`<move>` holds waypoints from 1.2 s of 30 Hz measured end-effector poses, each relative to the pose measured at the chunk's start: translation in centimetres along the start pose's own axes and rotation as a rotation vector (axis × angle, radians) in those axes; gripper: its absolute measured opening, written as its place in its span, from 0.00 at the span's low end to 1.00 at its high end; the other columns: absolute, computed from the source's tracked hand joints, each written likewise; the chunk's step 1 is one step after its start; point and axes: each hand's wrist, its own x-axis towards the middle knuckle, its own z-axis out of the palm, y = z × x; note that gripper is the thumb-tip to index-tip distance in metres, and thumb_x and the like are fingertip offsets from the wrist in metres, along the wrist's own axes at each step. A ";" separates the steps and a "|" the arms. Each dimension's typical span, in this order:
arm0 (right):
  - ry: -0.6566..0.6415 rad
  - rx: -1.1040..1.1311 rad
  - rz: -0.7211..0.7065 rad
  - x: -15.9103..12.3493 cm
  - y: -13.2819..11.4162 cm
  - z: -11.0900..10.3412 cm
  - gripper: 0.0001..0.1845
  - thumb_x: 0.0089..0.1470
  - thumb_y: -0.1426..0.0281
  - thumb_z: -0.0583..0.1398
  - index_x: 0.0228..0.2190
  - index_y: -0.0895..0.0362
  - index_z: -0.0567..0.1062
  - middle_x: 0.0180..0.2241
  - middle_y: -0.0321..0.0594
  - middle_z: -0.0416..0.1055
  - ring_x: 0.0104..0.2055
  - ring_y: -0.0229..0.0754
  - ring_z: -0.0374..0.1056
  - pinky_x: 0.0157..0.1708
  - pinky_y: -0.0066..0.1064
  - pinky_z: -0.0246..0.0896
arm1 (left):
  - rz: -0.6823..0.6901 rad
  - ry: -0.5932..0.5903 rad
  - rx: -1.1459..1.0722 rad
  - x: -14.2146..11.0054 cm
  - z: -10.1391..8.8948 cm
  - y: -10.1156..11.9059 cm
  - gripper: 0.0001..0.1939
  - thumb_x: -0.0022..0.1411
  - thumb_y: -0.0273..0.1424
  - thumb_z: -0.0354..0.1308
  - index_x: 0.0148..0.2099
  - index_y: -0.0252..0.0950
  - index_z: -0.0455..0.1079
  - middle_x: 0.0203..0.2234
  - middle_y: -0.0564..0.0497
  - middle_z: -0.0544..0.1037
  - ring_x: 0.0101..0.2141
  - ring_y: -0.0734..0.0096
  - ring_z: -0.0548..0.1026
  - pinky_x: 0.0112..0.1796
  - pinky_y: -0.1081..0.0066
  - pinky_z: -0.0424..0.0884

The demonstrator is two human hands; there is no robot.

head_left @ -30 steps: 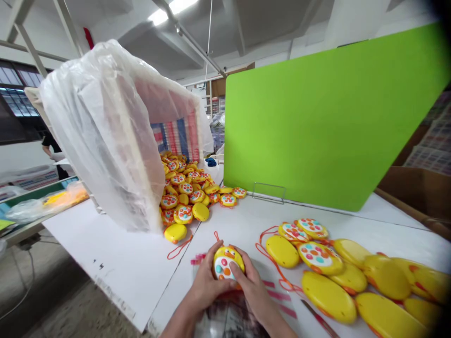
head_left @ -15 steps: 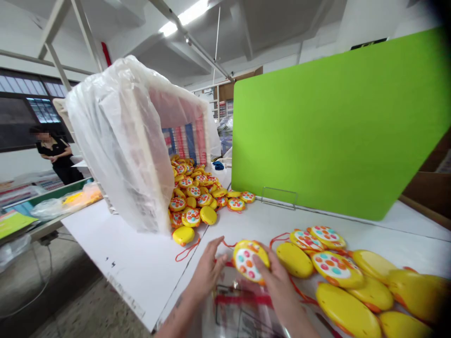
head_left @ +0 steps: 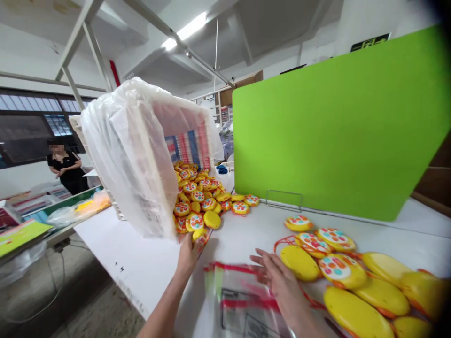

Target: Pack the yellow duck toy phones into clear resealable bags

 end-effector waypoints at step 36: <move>-0.180 -0.415 -0.109 -2.9 0.2 1.8 0.31 0.48 0.45 0.57 0.47 0.51 0.72 0.35 0.39 0.76 0.23 0.39 0.67 0.19 0.29 0.62 | -0.244 -0.430 -1.018 -9.5 3.4 8.3 0.43 0.44 0.35 0.71 0.59 0.42 0.52 0.49 0.45 0.71 0.44 0.59 0.74 0.43 0.63 0.71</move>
